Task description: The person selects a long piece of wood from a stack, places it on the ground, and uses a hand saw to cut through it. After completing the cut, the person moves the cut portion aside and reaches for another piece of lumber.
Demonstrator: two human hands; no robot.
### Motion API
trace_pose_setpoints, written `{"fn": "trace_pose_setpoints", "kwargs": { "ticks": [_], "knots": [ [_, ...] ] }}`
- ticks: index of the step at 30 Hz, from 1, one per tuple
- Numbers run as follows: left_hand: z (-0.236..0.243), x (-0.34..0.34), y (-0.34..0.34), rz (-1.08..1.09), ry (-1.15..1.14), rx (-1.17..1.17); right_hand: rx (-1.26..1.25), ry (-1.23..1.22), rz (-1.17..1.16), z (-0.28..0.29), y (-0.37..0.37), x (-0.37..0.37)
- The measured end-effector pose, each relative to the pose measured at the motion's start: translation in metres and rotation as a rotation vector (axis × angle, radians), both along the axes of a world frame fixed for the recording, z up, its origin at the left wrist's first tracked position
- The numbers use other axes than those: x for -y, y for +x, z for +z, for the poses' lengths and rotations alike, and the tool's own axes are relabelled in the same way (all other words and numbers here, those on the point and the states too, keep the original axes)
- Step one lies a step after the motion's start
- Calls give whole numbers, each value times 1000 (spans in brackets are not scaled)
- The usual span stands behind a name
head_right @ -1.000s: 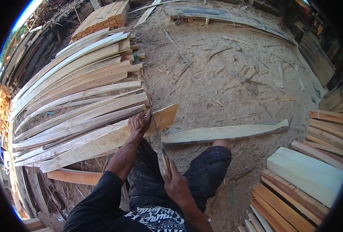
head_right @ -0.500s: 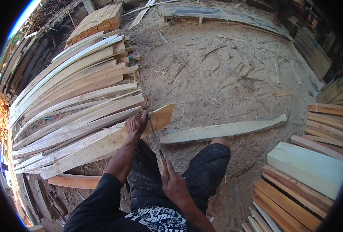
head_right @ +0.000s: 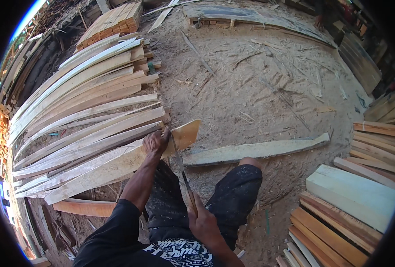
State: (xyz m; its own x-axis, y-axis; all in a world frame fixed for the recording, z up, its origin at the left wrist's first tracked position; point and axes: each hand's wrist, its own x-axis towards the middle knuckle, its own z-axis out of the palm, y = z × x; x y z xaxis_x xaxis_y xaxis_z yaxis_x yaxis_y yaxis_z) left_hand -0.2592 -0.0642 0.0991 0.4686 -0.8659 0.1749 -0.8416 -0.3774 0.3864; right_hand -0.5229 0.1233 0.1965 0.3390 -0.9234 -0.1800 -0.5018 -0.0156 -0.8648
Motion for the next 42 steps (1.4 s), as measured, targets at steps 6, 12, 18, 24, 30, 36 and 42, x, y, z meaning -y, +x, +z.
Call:
{"fn": "trace_pose_setpoints", "kwargs": {
  "ticks": [6, 12, 18, 24, 30, 36, 42],
  "knots": [
    [9, -3, -6, 9, 56, -22, -78, 77, -22, 27, 21, 35],
    [9, 2, 2, 70, 180, -19, -81, 73, 16, -23, 75, 104],
    [3, 10, 5, 72, 172, -25, -21, 70, -47, 45, -31, -46],
    [15, -3, -2, 63, 137, -58, 30, -126, 11, -37, 87, 123],
    [2, 7, 4, 101, 164, -42, 37, -25, 8, 12, -18, -23],
    [6, 0, -1, 58, 104, -8, -103, 107, -31, 18, 40, 70],
    [3, 7, 4, 100, 162, -26, -45, 58, -13, -3, 42, 67]
  ]
}}
